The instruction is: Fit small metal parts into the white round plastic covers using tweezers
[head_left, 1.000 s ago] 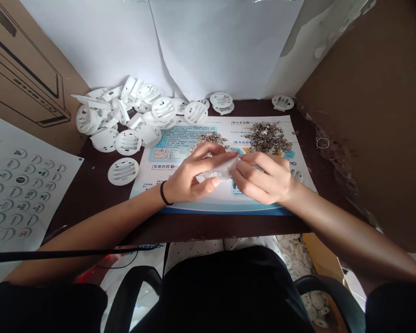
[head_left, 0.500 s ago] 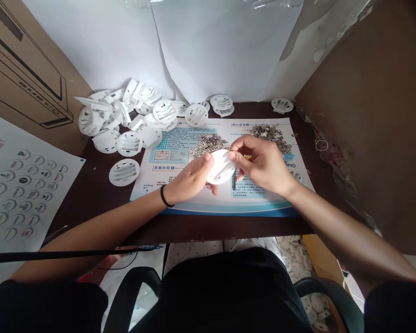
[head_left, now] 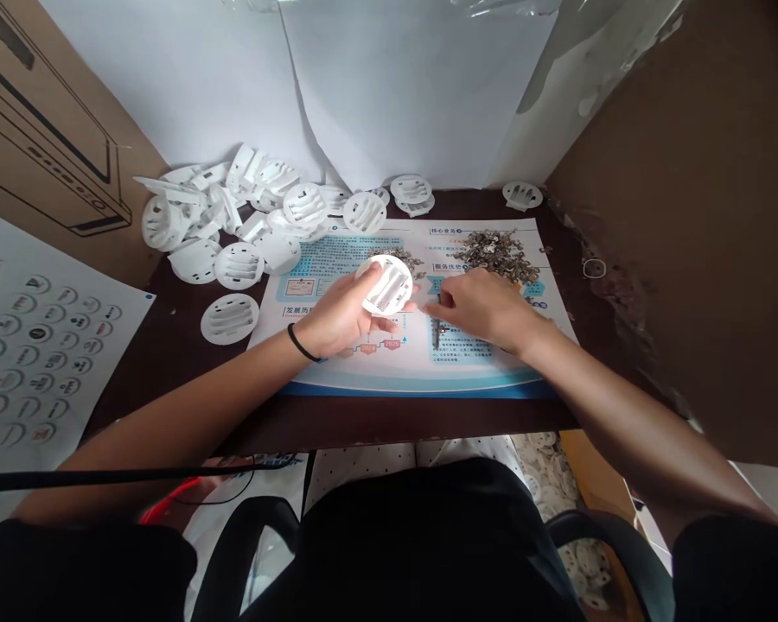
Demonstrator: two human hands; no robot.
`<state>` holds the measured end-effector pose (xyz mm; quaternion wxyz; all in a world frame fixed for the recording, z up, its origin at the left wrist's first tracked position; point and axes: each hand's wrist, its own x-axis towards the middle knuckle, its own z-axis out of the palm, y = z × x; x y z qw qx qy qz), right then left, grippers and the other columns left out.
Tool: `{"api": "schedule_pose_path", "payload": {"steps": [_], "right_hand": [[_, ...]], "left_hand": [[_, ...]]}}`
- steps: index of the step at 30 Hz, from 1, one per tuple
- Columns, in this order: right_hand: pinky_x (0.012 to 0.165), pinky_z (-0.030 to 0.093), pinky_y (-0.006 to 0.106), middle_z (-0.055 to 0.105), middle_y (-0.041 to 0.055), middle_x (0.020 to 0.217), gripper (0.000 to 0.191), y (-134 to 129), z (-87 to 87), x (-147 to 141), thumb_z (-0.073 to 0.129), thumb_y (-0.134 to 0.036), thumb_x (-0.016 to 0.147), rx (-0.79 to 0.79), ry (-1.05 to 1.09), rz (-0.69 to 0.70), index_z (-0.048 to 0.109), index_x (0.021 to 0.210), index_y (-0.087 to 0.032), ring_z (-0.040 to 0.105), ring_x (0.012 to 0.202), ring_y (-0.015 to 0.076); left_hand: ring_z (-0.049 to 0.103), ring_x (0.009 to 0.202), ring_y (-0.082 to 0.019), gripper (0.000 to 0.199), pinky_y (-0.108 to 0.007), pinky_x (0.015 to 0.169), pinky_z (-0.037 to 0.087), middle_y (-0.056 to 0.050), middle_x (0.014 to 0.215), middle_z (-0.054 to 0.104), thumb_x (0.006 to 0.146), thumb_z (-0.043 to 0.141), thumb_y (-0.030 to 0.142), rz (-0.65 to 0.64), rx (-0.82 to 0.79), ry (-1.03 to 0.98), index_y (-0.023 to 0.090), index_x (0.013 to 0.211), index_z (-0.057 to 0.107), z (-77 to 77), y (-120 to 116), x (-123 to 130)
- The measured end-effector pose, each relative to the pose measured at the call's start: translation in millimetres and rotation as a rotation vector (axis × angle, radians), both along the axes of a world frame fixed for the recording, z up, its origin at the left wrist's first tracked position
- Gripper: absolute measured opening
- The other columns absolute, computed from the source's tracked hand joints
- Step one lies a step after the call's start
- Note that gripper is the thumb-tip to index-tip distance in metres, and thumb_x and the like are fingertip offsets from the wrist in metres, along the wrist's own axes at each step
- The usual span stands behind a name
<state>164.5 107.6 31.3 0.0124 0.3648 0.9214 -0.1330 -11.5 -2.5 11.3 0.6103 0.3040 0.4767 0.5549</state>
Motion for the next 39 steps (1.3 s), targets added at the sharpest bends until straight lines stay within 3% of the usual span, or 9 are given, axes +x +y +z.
{"api": "schedule_pose_path", "payload": {"steps": [6,8,11,14,18,22,26,32,39], "right_hand": [[0.056,0.034,0.032,0.052,0.0001,0.052,0.036,9.7,1.4,-1.9,0.062,-0.021,0.083,-0.077,0.107,-0.002,0.046,0.051,-0.021,0.046,0.052,0.0122],[0.054,0.036,0.031,0.054,-0.0004,0.052,0.033,14.7,5.2,1.6,0.061,-0.022,0.086,-0.128,0.281,-0.092,0.049,0.054,-0.021,0.047,0.049,0.0111],[0.050,0.040,0.030,0.062,0.0007,0.059,0.028,17.9,7.8,6.0,0.053,-0.034,0.095,-0.236,0.714,-0.217,0.054,0.069,-0.021,0.051,0.046,0.0104],[0.049,0.044,0.030,0.067,0.0025,0.074,0.026,13.2,3.5,5.2,0.054,-0.048,0.096,-0.316,1.075,-0.186,0.052,0.085,-0.024,0.058,0.051,0.0120],[0.058,0.054,0.031,0.062,0.0024,0.091,0.032,-1.2,-10.3,-3.8,0.067,-0.053,0.089,-0.392,1.255,-0.016,0.050,0.098,-0.027,0.063,0.067,0.0131],[0.053,0.052,0.026,0.056,0.0010,0.089,0.031,-12.8,-28.2,-14.7,0.044,-0.058,0.101,-0.309,1.232,0.065,0.040,0.101,-0.028,0.061,0.065,0.0111],[0.051,0.050,0.026,0.057,0.0028,0.093,0.030,-18.1,-42.8,-21.0,0.027,-0.054,0.107,-0.141,1.138,0.077,0.041,0.111,-0.028,0.058,0.061,0.0101],[0.060,0.054,0.030,0.060,0.0056,0.094,0.025,-21.8,-47.3,-18.9,0.033,-0.044,0.107,0.053,1.029,0.095,0.050,0.110,-0.025,0.060,0.065,0.0132],[0.062,0.053,0.033,0.062,0.0055,0.090,0.028,-23.1,-43.4,-17.2,0.041,-0.046,0.105,0.101,1.028,0.065,0.057,0.104,-0.024,0.059,0.066,0.0150]], "left_hand": [[0.070,0.116,-0.028,0.054,-0.036,0.081,0.059,-0.017,0.126,0.072,0.101,0.037,0.059,-0.027,0.030,-0.130,0.017,0.126,0.062,-1.9,2.4,-2.1],[0.069,0.117,-0.029,0.053,-0.039,0.084,0.059,-0.018,0.123,0.072,0.102,0.036,0.056,-0.037,0.032,-0.167,0.016,0.126,0.061,-1.1,2.6,-0.3],[0.072,0.111,-0.029,0.050,-0.041,0.086,0.059,-0.017,0.117,0.074,0.102,0.035,0.050,-0.041,-0.019,-0.255,0.013,0.123,0.061,2.3,1.3,5.0],[0.074,0.106,-0.031,0.049,-0.041,0.083,0.060,-0.018,0.114,0.074,0.099,0.037,0.049,-0.060,-0.061,-0.334,0.012,0.122,0.061,5.1,-0.3,10.0],[0.075,0.101,-0.033,0.054,-0.032,0.062,0.055,-0.019,0.111,0.074,0.094,0.041,0.049,-0.137,-0.072,-0.383,0.010,0.125,0.061,2.0,0.5,11.4],[0.075,0.094,-0.030,0.055,-0.030,0.056,0.052,-0.017,0.104,0.075,0.093,0.037,0.046,-0.161,-0.066,-0.441,0.009,0.126,0.062,-6.3,4.1,12.5],[0.073,0.077,-0.024,0.053,-0.029,0.051,0.050,-0.014,0.096,0.074,0.098,0.029,0.045,-0.158,-0.064,-0.461,0.011,0.123,0.062,-12.8,7.0,17.8],[0.073,0.074,-0.023,0.059,-0.028,0.047,0.050,-0.013,0.088,0.073,0.104,0.020,0.051,-0.150,-0.049,-0.410,0.013,0.127,0.060,-14.0,7.9,22.8],[0.074,0.080,-0.024,0.061,-0.028,0.051,0.053,-0.014,0.095,0.074,0.106,0.019,0.053,-0.151,-0.023,-0.346,0.013,0.132,0.058,-17.0,6.8,22.9]]}}
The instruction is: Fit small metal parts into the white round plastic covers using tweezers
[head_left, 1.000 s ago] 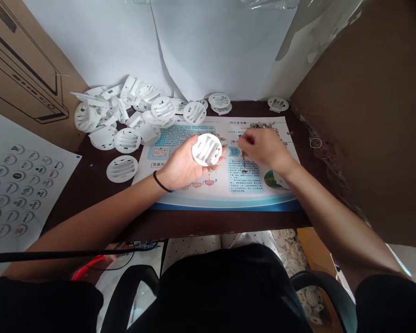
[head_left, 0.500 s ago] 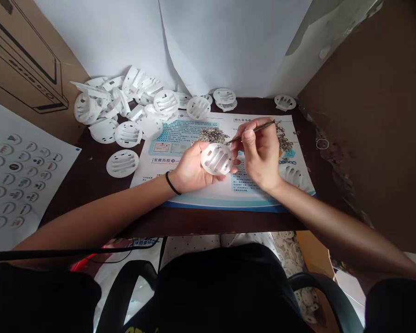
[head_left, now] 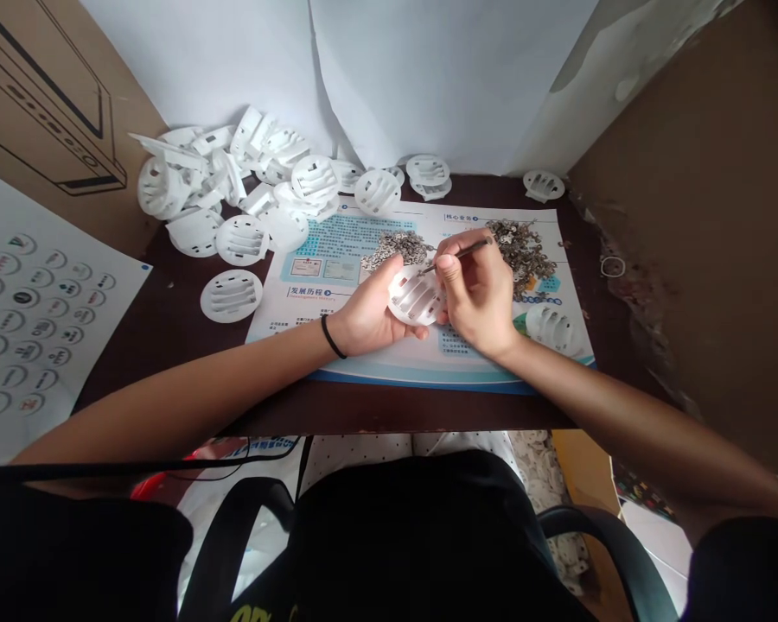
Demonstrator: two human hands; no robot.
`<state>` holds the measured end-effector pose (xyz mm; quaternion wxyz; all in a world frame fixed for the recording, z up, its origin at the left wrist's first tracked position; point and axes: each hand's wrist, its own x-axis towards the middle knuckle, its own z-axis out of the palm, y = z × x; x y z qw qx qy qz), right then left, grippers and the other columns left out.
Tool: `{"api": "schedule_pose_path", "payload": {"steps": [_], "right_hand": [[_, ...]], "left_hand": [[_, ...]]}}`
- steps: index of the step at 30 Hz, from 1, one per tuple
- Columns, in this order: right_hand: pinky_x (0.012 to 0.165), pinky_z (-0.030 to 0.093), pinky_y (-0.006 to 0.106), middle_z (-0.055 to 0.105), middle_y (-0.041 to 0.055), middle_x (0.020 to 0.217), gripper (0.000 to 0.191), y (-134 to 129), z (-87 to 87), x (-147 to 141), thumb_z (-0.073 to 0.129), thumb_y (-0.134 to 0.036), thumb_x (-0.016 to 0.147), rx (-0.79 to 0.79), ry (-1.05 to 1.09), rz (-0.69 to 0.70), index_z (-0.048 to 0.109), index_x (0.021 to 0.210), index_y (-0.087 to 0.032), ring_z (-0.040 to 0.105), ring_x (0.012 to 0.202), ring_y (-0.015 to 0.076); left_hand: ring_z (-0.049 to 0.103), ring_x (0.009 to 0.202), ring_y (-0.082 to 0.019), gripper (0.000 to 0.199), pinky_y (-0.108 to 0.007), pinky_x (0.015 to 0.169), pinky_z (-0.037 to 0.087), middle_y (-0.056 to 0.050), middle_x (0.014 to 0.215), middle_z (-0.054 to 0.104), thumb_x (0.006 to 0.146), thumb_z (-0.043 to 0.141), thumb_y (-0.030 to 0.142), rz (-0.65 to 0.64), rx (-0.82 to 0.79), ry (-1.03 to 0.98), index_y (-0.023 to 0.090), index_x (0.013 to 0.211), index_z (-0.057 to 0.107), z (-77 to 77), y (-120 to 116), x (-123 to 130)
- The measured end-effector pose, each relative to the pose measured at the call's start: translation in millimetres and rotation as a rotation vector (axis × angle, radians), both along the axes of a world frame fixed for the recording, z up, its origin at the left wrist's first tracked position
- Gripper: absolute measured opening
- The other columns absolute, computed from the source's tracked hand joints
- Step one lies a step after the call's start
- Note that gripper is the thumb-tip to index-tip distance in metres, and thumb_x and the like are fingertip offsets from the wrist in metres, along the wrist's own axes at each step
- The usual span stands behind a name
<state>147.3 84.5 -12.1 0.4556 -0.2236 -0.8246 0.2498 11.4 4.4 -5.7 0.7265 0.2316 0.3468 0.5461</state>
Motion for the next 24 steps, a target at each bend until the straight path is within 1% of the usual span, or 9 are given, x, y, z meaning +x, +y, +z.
{"api": "schedule_pose_path", "payload": {"steps": [5,8,12,15,17,19,22,24], "right_hand": [[0.063,0.055,0.034,0.062,0.0047,0.088,0.030,1.5,-1.2,0.0,0.038,-0.047,0.105,0.005,-0.045,0.006,0.058,0.110,-0.025,0.059,0.067,0.0161],[0.061,0.055,0.033,0.062,0.0047,0.090,0.029,1.7,-3.3,0.9,0.038,-0.046,0.106,-0.015,-0.046,0.020,0.057,0.112,-0.025,0.059,0.065,0.0149],[0.060,0.055,0.032,0.063,0.0049,0.092,0.028,1.5,-4.9,1.8,0.040,-0.047,0.105,-0.051,-0.026,0.047,0.056,0.108,-0.024,0.059,0.065,0.0140],[0.060,0.055,0.033,0.064,0.0054,0.091,0.030,0.8,-2.5,2.0,0.042,-0.051,0.104,-0.067,-0.026,0.058,0.057,0.103,-0.025,0.060,0.067,0.0149],[0.062,0.055,0.033,0.064,0.0054,0.090,0.033,0.2,0.5,1.9,0.042,-0.053,0.103,-0.050,-0.012,0.076,0.057,0.098,-0.024,0.060,0.069,0.0149],[0.064,0.055,0.033,0.064,0.0051,0.089,0.035,-0.2,3.4,1.7,0.042,-0.054,0.103,-0.016,0.002,0.095,0.057,0.093,-0.023,0.060,0.070,0.0148],[0.067,0.055,0.033,0.064,0.0051,0.088,0.037,0.1,5.3,1.1,0.041,-0.053,0.104,0.029,0.002,0.104,0.056,0.090,-0.022,0.061,0.073,0.0150],[0.070,0.055,0.034,0.064,0.0051,0.086,0.036,1.0,4.8,0.5,0.042,-0.052,0.104,0.057,0.007,0.123,0.056,0.089,-0.022,0.062,0.075,0.0156]], "left_hand": [[0.073,0.079,-0.023,0.065,-0.030,0.053,0.054,-0.013,0.091,0.072,0.105,0.019,0.058,0.003,0.027,0.066,0.013,0.130,0.059,-3.1,-0.2,0.1],[0.071,0.075,-0.023,0.069,-0.029,0.051,0.052,-0.012,0.088,0.072,0.103,0.020,0.064,0.008,0.041,0.077,0.014,0.125,0.061,-3.2,0.1,1.6],[0.067,0.067,-0.020,0.070,-0.028,0.046,0.046,-0.011,0.082,0.070,0.102,0.016,0.066,0.033,0.024,0.055,0.015,0.114,0.064,-2.7,0.6,3.9],[0.068,0.072,-0.022,0.071,-0.028,0.047,0.048,-0.012,0.087,0.071,0.101,0.017,0.068,0.040,0.025,0.069,0.016,0.114,0.064,-4.4,1.0,3.4],[0.070,0.077,-0.022,0.070,-0.029,0.050,0.050,-0.013,0.091,0.072,0.102,0.019,0.068,0.038,0.032,0.080,0.016,0.116,0.063,-5.4,1.2,2.5],[0.070,0.075,-0.021,0.067,-0.028,0.050,0.051,-0.012,0.087,0.070,0.104,0.018,0.064,0.035,0.023,0.056,0.014,0.110,0.063,-5.1,1.3,2.4],[0.065,0.063,-0.016,0.065,-0.025,0.044,0.048,-0.008,0.077,0.066,0.105,0.017,0.060,0.056,0.001,-0.013,0.014,0.093,0.061,-2.3,1.2,4.4],[0.063,0.059,-0.014,0.064,-0.024,0.042,0.047,-0.006,0.074,0.065,0.105,0.018,0.061,0.069,-0.008,-0.040,0.015,0.089,0.060,0.0,0.9,6.3]]}}
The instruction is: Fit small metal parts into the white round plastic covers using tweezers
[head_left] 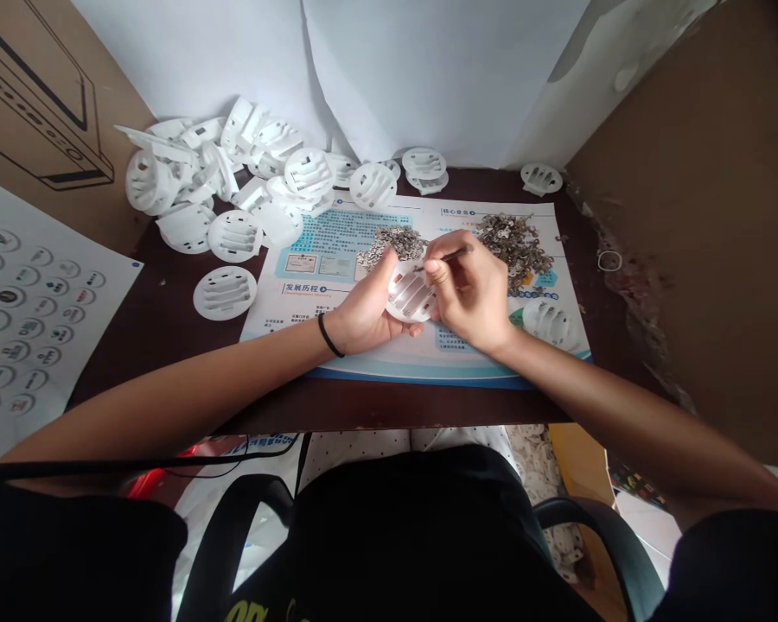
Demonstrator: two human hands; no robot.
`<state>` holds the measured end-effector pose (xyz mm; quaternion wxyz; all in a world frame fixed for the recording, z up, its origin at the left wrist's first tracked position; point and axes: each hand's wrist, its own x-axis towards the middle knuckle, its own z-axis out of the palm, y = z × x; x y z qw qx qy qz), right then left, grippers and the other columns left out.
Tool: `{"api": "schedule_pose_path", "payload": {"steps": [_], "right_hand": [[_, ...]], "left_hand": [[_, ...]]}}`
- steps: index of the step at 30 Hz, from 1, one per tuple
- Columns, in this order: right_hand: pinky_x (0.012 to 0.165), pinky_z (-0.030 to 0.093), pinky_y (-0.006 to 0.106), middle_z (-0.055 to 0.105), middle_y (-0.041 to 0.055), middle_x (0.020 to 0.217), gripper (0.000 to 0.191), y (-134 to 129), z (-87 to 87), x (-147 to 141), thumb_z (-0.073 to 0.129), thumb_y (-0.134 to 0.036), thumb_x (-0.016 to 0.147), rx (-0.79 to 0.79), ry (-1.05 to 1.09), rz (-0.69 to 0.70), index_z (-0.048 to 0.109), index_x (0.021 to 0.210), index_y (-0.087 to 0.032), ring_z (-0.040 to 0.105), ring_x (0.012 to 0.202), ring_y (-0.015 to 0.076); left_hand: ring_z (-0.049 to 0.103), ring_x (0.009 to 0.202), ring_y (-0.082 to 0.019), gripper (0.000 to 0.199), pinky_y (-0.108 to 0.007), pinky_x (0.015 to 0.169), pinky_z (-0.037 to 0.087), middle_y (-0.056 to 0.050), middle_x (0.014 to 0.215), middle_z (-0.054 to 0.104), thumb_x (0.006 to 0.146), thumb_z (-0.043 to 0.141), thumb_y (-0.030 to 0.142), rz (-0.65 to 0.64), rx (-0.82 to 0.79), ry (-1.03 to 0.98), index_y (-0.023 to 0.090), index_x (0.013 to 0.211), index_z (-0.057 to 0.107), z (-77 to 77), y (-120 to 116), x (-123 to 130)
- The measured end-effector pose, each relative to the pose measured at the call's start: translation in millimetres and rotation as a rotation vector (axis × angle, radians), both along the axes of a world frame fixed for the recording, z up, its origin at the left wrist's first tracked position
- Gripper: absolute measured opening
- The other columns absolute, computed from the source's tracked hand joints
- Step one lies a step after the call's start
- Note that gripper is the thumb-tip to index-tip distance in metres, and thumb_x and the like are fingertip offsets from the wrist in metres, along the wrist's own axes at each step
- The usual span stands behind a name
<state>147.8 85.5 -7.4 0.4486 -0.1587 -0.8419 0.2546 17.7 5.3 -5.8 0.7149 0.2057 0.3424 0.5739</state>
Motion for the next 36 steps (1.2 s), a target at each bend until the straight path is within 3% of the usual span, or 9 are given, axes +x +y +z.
{"api": "schedule_pose_path", "payload": {"steps": [6,13,29,36], "right_hand": [[0.063,0.053,0.031,0.063,0.0025,0.083,0.025,2.3,-5.2,-1.2,0.051,-0.043,0.103,-0.006,0.114,0.068,0.054,0.088,-0.023,0.061,0.068,0.0132],[0.048,0.047,0.027,0.061,0.0005,0.082,0.018,1.3,-8.4,-0.1,0.055,-0.040,0.101,-0.182,0.196,0.106,0.054,0.092,-0.025,0.060,0.058,0.0107],[0.052,0.050,0.029,0.060,0.0012,0.084,0.020,1.5,-7.9,0.7,0.052,-0.042,0.102,-0.159,0.168,0.105,0.054,0.091,-0.025,0.059,0.063,0.0112],[0.065,0.056,0.034,0.063,0.0028,0.084,0.023,-0.4,-3.6,1.0,0.051,-0.043,0.102,-0.083,0.140,0.096,0.054,0.090,-0.024,0.064,0.073,0.0151]], "left_hand": [[0.067,0.066,-0.014,0.066,-0.022,0.050,0.051,-0.007,0.078,0.068,0.106,0.018,0.061,-0.037,0.034,-0.019,0.012,0.111,0.062,0.0,-1.3,-0.8],[0.069,0.068,-0.016,0.070,-0.022,0.049,0.050,-0.008,0.080,0.069,0.104,0.018,0.064,-0.062,0.061,-0.025,0.010,0.110,0.062,-3.8,-0.9,-3.7],[0.069,0.069,-0.016,0.069,-0.022,0.050,0.050,-0.008,0.080,0.068,0.104,0.018,0.065,-0.061,0.060,-0.017,0.012,0.105,0.062,-5.6,-0.7,-4.0],[0.067,0.065,-0.014,0.069,-0.021,0.049,0.049,-0.007,0.075,0.067,0.105,0.013,0.062,-0.045,0.044,-0.013,0.012,0.102,0.061,-2.4,-2.2,-2.5]]}}
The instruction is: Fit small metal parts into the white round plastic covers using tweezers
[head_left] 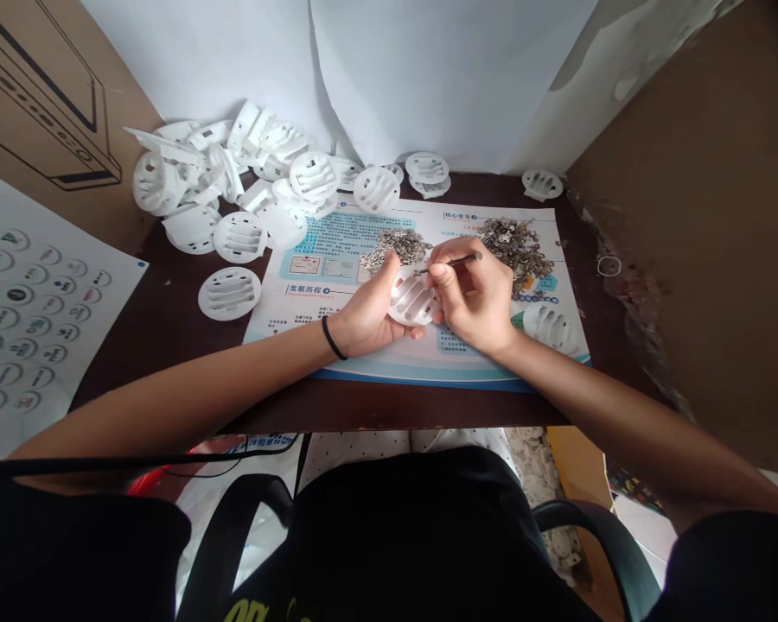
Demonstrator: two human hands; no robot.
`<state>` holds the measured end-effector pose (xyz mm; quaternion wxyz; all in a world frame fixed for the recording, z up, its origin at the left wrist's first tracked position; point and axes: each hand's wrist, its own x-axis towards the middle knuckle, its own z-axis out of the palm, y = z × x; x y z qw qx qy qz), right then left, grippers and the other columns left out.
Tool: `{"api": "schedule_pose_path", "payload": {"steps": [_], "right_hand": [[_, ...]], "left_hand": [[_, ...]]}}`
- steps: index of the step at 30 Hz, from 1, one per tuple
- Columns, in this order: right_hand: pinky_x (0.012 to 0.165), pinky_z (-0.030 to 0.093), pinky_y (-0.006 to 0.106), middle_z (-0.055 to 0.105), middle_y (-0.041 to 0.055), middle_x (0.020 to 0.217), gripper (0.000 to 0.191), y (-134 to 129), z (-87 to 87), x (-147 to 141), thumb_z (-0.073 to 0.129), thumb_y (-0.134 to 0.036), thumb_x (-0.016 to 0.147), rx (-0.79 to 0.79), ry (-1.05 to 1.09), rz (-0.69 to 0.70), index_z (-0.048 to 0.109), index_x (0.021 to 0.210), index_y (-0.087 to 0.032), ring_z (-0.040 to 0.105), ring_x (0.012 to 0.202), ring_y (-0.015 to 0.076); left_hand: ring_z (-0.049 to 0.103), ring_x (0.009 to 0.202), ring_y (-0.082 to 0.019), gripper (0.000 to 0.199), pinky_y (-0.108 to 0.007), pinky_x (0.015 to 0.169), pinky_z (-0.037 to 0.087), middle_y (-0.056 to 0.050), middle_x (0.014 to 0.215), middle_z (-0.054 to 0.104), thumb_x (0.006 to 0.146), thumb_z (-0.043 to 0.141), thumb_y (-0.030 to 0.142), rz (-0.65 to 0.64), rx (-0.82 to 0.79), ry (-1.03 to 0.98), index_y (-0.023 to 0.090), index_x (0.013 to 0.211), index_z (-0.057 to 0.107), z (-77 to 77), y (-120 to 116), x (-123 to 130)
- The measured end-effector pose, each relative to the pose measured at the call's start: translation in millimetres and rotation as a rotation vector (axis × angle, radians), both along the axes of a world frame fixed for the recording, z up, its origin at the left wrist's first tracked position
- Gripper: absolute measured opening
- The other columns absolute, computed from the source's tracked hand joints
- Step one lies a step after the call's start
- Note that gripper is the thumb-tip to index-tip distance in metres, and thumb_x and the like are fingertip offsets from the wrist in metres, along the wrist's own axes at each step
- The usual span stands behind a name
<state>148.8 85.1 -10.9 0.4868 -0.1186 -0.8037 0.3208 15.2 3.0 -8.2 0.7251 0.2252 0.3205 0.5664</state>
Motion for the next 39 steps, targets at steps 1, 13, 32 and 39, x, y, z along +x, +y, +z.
{"api": "schedule_pose_path", "payload": {"steps": [1,13,32,39], "right_hand": [[0.065,0.056,0.034,0.063,0.0029,0.084,0.023,-0.2,0.4,0.0,0.051,-0.043,0.102,0.009,-0.004,-0.003,0.054,0.090,-0.024,0.064,0.073,0.0151],[0.072,0.056,0.034,0.066,0.0030,0.083,0.016,2.4,0.0,-0.4,0.052,-0.031,0.102,0.154,0.019,0.000,0.056,0.088,-0.023,0.067,0.078,0.0161],[0.051,0.040,0.027,0.059,-0.0046,0.060,0.007,5.1,25.4,9.2,0.065,-0.027,0.085,-0.287,-0.265,0.107,0.062,0.085,-0.021,0.053,0.052,0.0094],[0.049,0.037,0.026,0.056,-0.0047,0.061,0.015,7.5,21.6,6.6,0.069,-0.032,0.084,-0.252,-0.195,0.085,0.059,0.079,-0.022,0.047,0.051,0.0086]], "left_hand": [[0.067,0.064,-0.014,0.069,-0.021,0.048,0.049,-0.006,0.074,0.067,0.105,0.014,0.063,0.001,-0.002,0.003,0.012,0.102,0.061,0.2,-0.1,0.1],[0.065,0.063,-0.012,0.068,-0.020,0.049,0.050,-0.006,0.075,0.068,0.103,0.021,0.066,0.014,-0.026,0.069,0.013,0.099,0.063,1.0,-1.5,1.3],[0.062,0.050,-0.011,0.080,-0.020,0.041,0.038,-0.004,0.070,0.068,0.097,0.019,0.077,0.078,0.064,0.228,0.014,0.116,0.064,0.3,-2.6,1.3],[0.063,0.053,-0.012,0.061,-0.021,0.043,0.038,-0.003,0.070,0.068,0.098,0.033,0.068,0.097,0.104,0.247,0.016,0.110,0.063,-8.8,-1.6,-0.3]]}}
